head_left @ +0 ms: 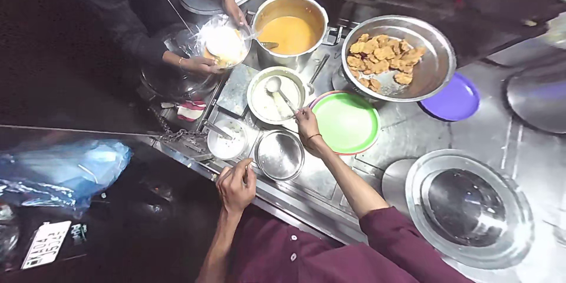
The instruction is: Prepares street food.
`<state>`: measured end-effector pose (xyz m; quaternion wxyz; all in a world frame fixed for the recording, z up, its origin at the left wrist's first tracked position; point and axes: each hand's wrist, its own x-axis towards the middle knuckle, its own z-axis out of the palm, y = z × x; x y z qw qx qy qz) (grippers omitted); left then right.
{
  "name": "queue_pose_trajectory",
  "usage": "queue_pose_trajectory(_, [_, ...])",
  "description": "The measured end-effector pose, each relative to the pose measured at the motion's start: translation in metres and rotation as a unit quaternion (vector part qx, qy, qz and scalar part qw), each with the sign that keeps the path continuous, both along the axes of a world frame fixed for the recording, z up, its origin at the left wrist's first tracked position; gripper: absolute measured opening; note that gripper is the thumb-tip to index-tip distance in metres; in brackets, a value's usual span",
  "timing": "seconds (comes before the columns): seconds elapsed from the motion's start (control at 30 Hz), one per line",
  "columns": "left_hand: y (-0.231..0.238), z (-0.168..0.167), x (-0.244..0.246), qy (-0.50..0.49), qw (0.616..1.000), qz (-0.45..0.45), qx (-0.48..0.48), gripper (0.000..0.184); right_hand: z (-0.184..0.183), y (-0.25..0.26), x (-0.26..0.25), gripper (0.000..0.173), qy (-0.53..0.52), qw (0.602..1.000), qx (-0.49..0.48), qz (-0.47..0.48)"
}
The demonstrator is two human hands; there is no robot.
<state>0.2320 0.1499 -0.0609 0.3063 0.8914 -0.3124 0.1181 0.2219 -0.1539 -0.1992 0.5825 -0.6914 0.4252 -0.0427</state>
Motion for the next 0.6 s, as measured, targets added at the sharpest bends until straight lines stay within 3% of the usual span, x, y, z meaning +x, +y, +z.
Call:
queue_pose_trajectory(0.07, [0.0,0.0,0.0,-0.003,1.0,-0.002,0.001,0.028,0.0,0.004,0.017,0.025,-0.043,0.984,0.157,-0.067])
queue_pose_trajectory(0.13, [-0.001,0.0,0.002,-0.006,1.0,-0.005,-0.003,0.028,0.006,0.008,0.032,0.024,-0.05,0.974,0.204,-0.082])
queue_pose_trajectory(0.6, [-0.001,0.002,0.001,-0.005,1.0,-0.001,-0.005,0.027,0.022,0.024,0.052,0.033,0.048,0.988,0.135,-0.059])
